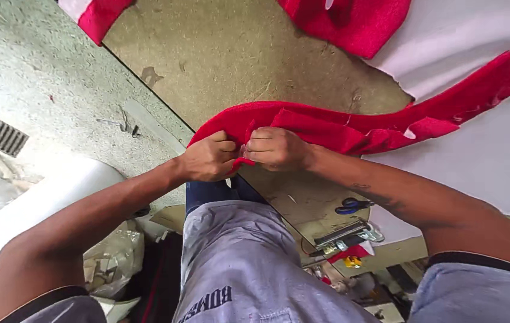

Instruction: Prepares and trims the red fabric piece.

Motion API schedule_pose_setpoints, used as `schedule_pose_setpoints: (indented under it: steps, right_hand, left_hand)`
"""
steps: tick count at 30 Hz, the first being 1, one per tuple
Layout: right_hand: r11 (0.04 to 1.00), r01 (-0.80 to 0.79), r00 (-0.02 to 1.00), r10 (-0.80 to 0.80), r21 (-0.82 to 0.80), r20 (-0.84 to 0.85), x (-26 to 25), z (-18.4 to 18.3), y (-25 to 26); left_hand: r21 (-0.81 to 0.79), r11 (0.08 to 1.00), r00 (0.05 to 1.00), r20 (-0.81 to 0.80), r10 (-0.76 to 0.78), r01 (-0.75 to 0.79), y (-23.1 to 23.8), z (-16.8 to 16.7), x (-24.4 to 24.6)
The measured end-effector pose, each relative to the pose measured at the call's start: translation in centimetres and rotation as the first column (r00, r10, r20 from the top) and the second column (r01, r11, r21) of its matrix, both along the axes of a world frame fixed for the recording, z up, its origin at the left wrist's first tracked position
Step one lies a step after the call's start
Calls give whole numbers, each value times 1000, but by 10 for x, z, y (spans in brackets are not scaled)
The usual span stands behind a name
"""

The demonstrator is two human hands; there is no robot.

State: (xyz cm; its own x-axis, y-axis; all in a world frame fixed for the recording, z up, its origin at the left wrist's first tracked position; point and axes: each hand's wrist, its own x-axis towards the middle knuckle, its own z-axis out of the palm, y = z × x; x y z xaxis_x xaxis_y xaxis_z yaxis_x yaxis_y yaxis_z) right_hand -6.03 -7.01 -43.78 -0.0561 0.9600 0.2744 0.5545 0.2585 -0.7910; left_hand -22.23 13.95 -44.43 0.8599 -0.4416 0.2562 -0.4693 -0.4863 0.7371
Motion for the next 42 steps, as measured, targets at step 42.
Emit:
schedule_pose_setpoints:
  steps: [42]
  right_hand:
    - [701, 273, 784, 235, -659, 574, -8, 82, 24]
  left_hand:
    - [227, 959, 979, -70, 192, -172, -14, 22, 12]
